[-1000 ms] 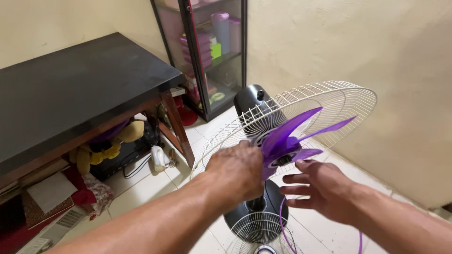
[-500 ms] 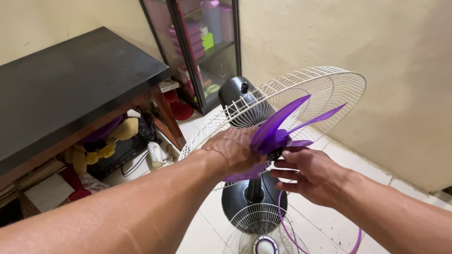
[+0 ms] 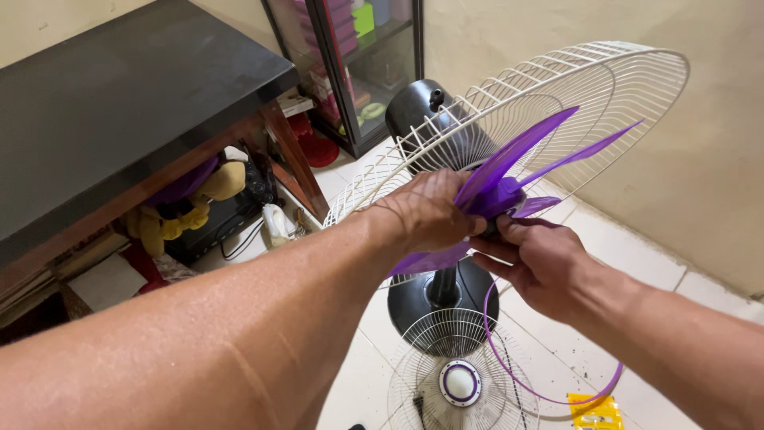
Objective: The person disassembles a standing electric fan by removing the front grille, fan blades, and rear grille. They then reassemble the fan by reinstalling the rear grille, fan blades, and front grille in sequence.
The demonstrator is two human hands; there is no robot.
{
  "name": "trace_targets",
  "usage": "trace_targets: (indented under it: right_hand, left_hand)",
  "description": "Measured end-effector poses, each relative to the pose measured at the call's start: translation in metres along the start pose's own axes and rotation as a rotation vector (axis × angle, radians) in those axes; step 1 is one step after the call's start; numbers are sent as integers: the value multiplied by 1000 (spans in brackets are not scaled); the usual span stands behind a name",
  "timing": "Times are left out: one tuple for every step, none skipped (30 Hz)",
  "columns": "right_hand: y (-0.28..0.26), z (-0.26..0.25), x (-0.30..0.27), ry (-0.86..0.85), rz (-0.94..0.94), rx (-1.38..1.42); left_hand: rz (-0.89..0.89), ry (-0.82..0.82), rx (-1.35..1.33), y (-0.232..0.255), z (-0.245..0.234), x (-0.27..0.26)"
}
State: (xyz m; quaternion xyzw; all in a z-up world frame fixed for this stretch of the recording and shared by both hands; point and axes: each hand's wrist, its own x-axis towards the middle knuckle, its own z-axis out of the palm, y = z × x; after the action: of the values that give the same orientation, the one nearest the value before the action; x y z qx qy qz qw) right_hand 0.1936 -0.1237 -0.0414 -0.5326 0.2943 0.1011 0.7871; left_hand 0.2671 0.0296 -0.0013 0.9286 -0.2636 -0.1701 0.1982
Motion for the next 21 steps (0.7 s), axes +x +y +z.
trace_targets:
  right_hand:
    - [5,-2,1,18,-63,-21]
    - [9,-4,1,11,-130,-39]
    - [13,-5,2,4,-197,-59]
    - [15,-6,3,-4,-265,-79]
    - [17,-8,4,-1,-307,-101]
    - [19,-9,5,2,-350,-124]
    - [20,-9,7,1,-395,-147]
    - [20,-8,8,14,-428,-150]
    - [21,-8,8,26,-460,-152]
    - [20,-8,9,39,-491,-154]
    - [20,-7,9,53,-430,-95]
    - [20,-6,9,67,-369,-36]
    - [21,-6,8,82,-306,20]
    - [22,-6,7,31,-254,43]
    - [21,-6,7,-18,-207,68]
    - [20,-5,6,-67,-160,93]
    - [19,-4,6,-50,-103,190]
    - [18,-2,6,-30,-45,291]
    - [16,0,6,-13,-9,357]
    - [13,2,7,-12,19,353]
    - [14,5,6,-11,53,349]
  left_hand:
    - [-6,-23,-7,-1,4,3]
    - [-13,-46,-13,-3,7,5]
    - [-7,-22,-13,-6,9,8]
    - [-1,2,-13,-8,12,9]
    - [6,22,-14,-9,15,11]
    - [19,40,-1,-10,17,12]
    - [30,61,14,-11,17,12]
    - [41,83,29,-11,17,11]
    - [30,87,23,-11,16,10]
    - [19,91,18,-9,14,9]
    - [8,94,12,-7,11,7]
    - [4,89,-23,-6,9,2]
    - [-2,84,-60,-5,9,-3]
    - [-8,79,-97,-5,8,-8]
    - [-18,84,-109,-4,6,-13]
    - [-28,89,-122,-4,5,-16]
    - [-42,92,-136,-3,5,-20]
    - [-39,53,-206,-3,5,-23]
    - [-36,15,-274,-2,5,-24]
    - [-31,-23,-341,-2,5,-26]
    - [63,117,-298,-1,10,-31]
